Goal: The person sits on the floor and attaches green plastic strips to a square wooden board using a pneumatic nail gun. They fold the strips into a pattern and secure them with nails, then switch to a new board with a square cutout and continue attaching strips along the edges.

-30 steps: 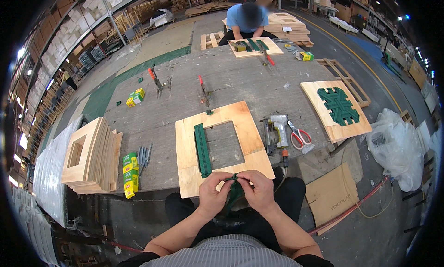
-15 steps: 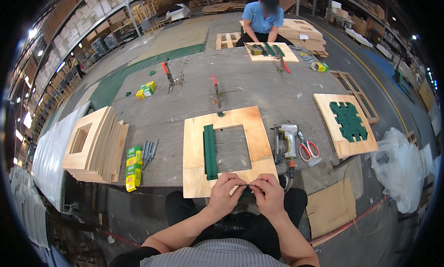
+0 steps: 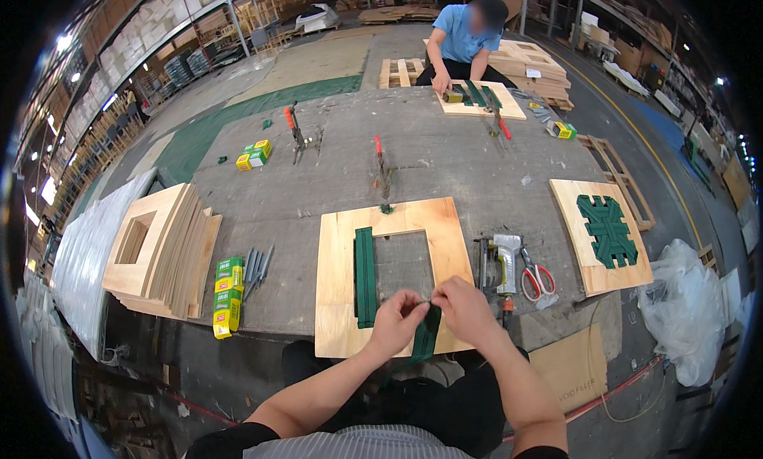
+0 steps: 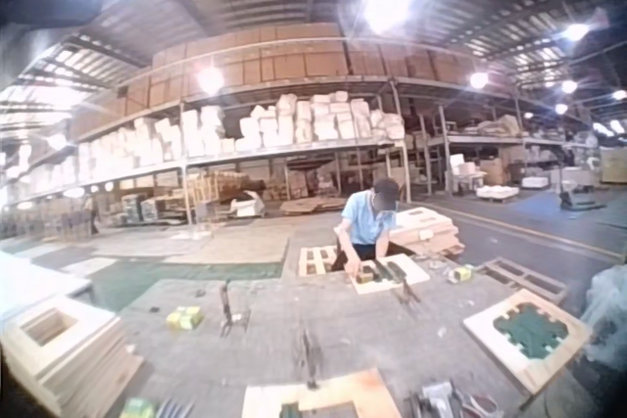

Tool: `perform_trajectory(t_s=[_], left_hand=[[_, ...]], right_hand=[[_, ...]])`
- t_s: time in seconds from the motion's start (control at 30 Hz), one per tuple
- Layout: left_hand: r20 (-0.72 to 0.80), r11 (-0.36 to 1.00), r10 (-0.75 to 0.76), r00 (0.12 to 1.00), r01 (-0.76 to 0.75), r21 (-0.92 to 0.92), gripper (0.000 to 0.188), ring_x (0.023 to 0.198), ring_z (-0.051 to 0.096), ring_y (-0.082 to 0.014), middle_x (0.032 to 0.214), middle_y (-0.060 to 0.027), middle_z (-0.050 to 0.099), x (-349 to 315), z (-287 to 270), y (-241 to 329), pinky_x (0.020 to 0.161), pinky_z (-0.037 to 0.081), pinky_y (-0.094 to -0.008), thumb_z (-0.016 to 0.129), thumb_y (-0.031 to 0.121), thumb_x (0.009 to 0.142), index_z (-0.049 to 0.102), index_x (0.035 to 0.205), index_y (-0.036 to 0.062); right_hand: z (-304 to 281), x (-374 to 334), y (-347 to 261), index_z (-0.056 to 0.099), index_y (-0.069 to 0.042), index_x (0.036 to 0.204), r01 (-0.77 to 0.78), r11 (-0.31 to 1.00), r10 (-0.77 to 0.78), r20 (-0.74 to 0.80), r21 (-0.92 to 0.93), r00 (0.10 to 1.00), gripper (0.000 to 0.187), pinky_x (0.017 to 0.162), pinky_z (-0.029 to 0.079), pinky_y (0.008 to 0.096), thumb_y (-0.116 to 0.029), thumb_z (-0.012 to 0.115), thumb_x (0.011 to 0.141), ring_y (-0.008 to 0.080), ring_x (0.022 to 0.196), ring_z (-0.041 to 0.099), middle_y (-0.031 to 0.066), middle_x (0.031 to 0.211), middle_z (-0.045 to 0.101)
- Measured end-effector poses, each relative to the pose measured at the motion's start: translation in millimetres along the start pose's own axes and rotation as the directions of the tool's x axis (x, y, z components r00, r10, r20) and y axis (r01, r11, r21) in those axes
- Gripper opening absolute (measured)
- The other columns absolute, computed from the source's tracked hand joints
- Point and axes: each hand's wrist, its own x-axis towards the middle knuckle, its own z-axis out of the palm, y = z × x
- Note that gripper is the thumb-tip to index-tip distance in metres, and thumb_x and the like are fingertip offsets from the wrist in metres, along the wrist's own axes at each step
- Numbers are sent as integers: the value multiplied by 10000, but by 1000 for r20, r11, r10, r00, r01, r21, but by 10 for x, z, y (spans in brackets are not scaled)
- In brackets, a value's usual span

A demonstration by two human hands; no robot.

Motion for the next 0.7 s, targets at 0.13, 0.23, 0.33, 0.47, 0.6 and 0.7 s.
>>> perform_trajectory(t_s=[0.13, 0.23, 0.33, 0.47, 0.6, 0.7], left_hand=[[-124, 995, -52, 991, 61, 72, 243, 763, 628, -138, 869, -54, 675, 592, 14, -450, 724, 539, -313, 716, 144, 968, 639, 1150, 2], [-201, 960, 53, 978, 5, 278, 302, 793, 688, -225, 931, -114, 712, 830, -30, -482, 751, 564, -365, 703, 137, 957, 640, 1221, 6], [-119, 881, 93, 989, -26, 472, 378, 1115, 651, -358, 1206, -193, 685, 1007, -23, -489, 976, 519, -442, 677, 113, 950, 615, 1310, 15], [-78, 754, 341, 937, -224, 617, 419, 1375, 477, -447, 1421, -192, 586, 1228, -135, -677, 1160, 391, -513, 648, 96, 959, 592, 1367, 16], [-5, 619, 361, 933, -235, 749, 446, 1461, 373, -487, 1531, -152, 512, 1490, -121, -769, 1218, 294, -589, 601, 145, 1000, 563, 1427, 21], [28, 564, 318, 948, -213, 798, 466, 1501, 318, -480, 1583, -121, 469, 1615, -113, -822, 1241, 243, -604, 563, 198, 1027, 543, 1465, 41]], right_hand=[[208, 732, 615, 686, -1, 974, -164, 980, 141, 187, 114, 972, 140, 782, 534, 420, -131, 699, 923, 340, 861, 687, 173, 907, 700], [452, 1213, 1076, 711, -8, 977, -237, 971, 224, 246, 25, 943, 139, 798, 543, 410, -137, 707, 924, 321, 871, 710, 173, 913, 731], [572, 1525, 1397, 753, -15, 990, -306, 949, 315, 216, -77, 924, 166, 882, 550, 441, -160, 716, 918, 367, 959, 708, 197, 989, 723], [767, 1939, 1416, 764, -25, 980, -243, 952, 277, 184, -187, 943, 161, 928, 537, 448, -167, 734, 912, 375, 1018, 684, 199, 1043, 694], [791, 2105, 1502, 770, -39, 972, -263, 940, 305, 194, -216, 932, 143, 946, 529, 446, -165, 738, 911, 374, 1046, 671, 204, 1070, 682], [821, 2160, 1562, 775, -34, 978, -269, 941, 305, 170, -206, 937, 156, 913, 541, 448, -169, 750, 904, 375, 1017, 685, 208, 1063, 693]])
